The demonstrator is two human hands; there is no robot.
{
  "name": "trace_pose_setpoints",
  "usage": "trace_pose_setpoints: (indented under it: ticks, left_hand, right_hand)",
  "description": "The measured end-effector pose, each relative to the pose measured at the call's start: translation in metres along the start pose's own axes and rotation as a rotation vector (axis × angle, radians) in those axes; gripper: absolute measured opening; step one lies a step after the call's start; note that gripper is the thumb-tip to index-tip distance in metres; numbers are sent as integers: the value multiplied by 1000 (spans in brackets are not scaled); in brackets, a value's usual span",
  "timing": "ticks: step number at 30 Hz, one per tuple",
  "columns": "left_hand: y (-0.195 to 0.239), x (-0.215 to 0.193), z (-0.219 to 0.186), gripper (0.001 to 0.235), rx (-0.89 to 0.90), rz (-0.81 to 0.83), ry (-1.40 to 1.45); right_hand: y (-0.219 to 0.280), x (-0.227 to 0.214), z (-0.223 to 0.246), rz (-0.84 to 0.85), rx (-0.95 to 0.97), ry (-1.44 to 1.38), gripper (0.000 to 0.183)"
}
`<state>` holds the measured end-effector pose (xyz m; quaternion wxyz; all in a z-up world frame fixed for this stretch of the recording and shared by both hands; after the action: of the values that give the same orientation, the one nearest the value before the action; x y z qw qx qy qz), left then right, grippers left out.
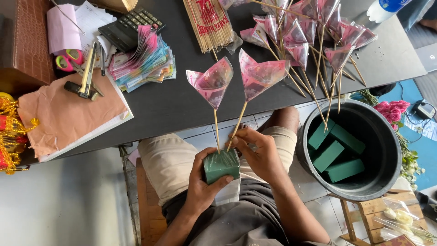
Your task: The person inserts multiple skewers topped with folded banknotes into a small green foam block held in the left hand. The person repeatedly picks up prepared skewers from the table and places them into the foam to form a bouquet-like arrangement.
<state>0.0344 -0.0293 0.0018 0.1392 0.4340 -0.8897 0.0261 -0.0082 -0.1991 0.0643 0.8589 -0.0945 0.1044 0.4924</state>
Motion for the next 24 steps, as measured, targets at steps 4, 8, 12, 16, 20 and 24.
trace_pose_setpoints:
  ticks: [4, 8, 12, 16, 20, 24]
  left_hand:
    - [1, 4, 2, 68, 13, 39, 62]
    - [2, 4, 6, 67, 4, 52, 80]
    - [5, 2, 10, 67, 14, 32, 80]
    - [5, 2, 10, 68, 12, 29, 75]
    - [4, 3, 9, 66, 22, 37, 80]
    - [4, 3, 9, 67, 14, 34, 91]
  right_hand:
    - [0, 0, 11, -2, -25, 1, 17]
    - [-2, 0, 19, 28, -26, 31, 23]
    - [2, 2, 16, 36, -73, 20, 19]
    - [4, 3, 16, 30, -69, 29, 21]
    - [5, 1, 17, 17, -51, 19, 19]
    - [6, 1, 14, 6, -68, 67, 14]
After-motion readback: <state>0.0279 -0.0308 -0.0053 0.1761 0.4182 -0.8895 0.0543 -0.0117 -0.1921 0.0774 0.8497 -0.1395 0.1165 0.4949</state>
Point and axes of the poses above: each hand's wrist, its own y-axis away from the middle knuckle, its own x-axis out of the palm, z = x × y, the point moved 5 cm from there along -y, towards the middle knuckle, and after that the axes turned 3 degrees about -z, right-handed, at the moved point
